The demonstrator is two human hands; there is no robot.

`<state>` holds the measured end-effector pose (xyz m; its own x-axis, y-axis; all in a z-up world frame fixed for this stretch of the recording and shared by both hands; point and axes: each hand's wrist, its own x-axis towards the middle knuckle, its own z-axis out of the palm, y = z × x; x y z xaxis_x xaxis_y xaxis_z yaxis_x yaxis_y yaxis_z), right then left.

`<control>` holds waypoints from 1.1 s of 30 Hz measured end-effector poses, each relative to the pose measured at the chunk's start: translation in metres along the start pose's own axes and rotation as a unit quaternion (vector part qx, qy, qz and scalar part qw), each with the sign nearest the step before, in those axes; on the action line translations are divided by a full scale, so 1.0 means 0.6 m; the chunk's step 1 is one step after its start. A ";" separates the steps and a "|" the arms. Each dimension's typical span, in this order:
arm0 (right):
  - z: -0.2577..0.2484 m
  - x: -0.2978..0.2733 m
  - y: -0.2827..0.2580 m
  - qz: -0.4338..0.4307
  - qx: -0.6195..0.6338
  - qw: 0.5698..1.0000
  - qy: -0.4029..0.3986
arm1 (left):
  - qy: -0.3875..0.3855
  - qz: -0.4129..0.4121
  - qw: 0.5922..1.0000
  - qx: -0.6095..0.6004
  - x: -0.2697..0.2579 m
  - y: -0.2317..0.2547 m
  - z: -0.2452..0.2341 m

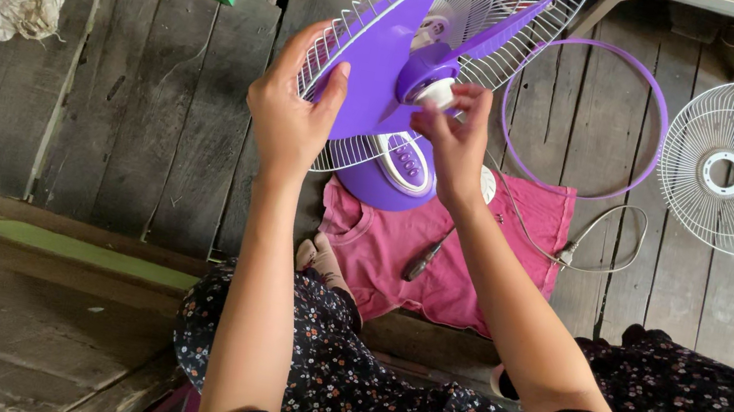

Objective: The person assembles a table fan by attaching the front grill, inserting the purple fan blades, and securing them with a central nut. The person works on a pink cloth laid on a wooden floor.

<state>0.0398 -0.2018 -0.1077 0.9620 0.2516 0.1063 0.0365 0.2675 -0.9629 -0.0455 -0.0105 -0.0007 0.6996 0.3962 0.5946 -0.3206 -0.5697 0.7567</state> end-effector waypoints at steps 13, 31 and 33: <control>-0.001 -0.003 0.011 0.053 -0.023 0.998 0.013 | 0.000 -0.004 1.000 -0.007 -0.002 0.000 0.001; 0.004 -0.015 0.007 -0.140 -0.294 0.945 0.012 | 0.004 -0.007 1.000 0.005 -0.005 0.003 -0.006; -0.005 -0.017 0.011 -0.180 -0.251 0.951 -0.006 | 0.005 -0.006 1.000 0.004 -0.004 0.003 -0.006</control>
<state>0.0308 -0.2055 -0.1157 0.8594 0.2395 0.4517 0.4908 -0.1388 -0.8601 -0.0501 -0.0101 0.0000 0.6976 0.4103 0.5873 -0.3069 -0.5696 0.7625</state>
